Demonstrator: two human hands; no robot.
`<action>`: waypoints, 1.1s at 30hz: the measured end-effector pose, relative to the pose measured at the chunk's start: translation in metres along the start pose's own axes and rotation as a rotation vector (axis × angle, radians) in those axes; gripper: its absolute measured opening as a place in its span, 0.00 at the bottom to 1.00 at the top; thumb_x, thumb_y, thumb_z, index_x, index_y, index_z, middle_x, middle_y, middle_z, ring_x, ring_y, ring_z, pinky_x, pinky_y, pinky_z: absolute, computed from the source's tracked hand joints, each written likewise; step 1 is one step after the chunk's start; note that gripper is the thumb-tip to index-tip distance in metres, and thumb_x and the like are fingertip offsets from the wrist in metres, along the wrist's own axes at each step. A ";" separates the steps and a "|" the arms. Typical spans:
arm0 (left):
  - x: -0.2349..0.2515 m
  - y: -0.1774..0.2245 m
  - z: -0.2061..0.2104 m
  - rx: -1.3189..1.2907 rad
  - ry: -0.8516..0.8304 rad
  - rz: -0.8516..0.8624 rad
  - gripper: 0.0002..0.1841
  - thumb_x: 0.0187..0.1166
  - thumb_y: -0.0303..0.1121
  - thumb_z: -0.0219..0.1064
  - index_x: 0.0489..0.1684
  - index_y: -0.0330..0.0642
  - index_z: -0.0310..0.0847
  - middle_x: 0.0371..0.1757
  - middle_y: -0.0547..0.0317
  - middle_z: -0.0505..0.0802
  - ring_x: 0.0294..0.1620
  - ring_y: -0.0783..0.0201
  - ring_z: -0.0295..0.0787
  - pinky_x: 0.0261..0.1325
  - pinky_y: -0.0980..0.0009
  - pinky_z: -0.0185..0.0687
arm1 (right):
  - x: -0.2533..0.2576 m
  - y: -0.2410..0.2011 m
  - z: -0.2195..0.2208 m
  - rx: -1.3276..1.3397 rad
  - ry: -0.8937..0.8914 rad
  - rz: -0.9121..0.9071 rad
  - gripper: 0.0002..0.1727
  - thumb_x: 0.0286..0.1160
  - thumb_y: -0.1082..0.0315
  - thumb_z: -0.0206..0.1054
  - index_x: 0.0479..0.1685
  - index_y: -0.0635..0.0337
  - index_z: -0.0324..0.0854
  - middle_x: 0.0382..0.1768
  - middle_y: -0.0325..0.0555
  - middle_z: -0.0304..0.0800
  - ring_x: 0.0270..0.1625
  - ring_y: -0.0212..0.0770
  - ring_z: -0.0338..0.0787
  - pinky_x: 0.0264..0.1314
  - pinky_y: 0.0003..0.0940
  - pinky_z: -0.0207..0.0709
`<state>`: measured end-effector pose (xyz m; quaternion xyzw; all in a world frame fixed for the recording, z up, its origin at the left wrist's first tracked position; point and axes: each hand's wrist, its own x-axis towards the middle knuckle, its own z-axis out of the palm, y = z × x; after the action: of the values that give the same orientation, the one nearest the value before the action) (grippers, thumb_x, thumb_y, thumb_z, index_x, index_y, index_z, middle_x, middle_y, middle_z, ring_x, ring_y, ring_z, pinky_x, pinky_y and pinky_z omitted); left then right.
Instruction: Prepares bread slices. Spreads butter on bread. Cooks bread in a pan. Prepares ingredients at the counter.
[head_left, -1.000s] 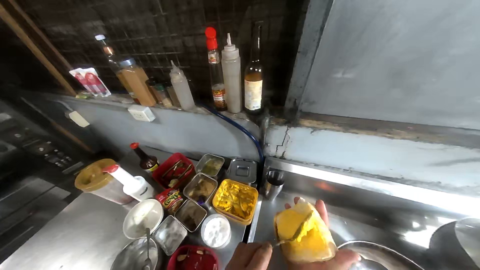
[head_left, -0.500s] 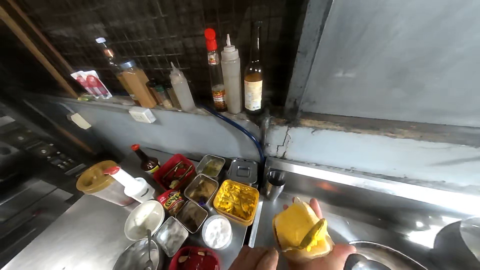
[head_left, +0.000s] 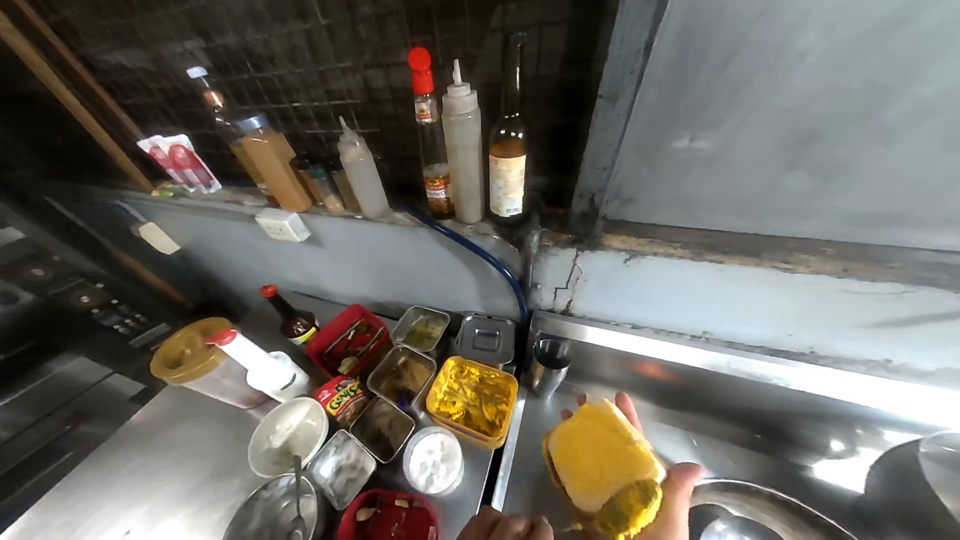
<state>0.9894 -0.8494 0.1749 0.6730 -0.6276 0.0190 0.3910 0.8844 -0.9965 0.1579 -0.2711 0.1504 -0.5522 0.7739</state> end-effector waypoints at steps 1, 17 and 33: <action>-0.002 -0.002 -0.002 -0.043 -0.009 -0.023 0.12 0.79 0.23 0.63 0.51 0.39 0.93 0.45 0.50 0.96 0.46 0.57 0.92 0.53 0.65 0.88 | 0.001 -0.001 -0.002 0.029 -0.004 0.004 0.56 0.64 0.18 0.57 0.90 0.46 0.63 0.77 0.53 0.81 0.75 0.52 0.84 0.69 0.50 0.84; 0.014 -0.022 -0.016 -0.738 0.149 -0.627 0.10 0.84 0.21 0.59 0.58 0.29 0.78 0.45 0.50 0.94 0.35 0.67 0.90 0.38 0.71 0.88 | 0.004 0.001 0.001 0.152 -0.015 0.147 0.53 0.71 0.17 0.44 0.91 0.43 0.62 0.76 0.62 0.79 0.74 0.62 0.84 0.67 0.62 0.84; -0.012 -0.055 0.049 -1.680 0.339 -1.182 0.13 0.90 0.23 0.48 0.65 0.43 0.72 0.49 0.43 0.94 0.48 0.48 0.94 0.53 0.48 0.90 | -0.033 0.023 0.008 -1.033 0.147 0.380 0.44 0.86 0.36 0.51 0.96 0.53 0.51 0.86 0.58 0.67 0.83 0.48 0.75 0.83 0.53 0.70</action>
<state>1.0114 -0.8711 0.1070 0.3725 0.0543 -0.5242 0.7638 0.8955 -0.9576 0.1488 -0.5443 0.5016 -0.2749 0.6136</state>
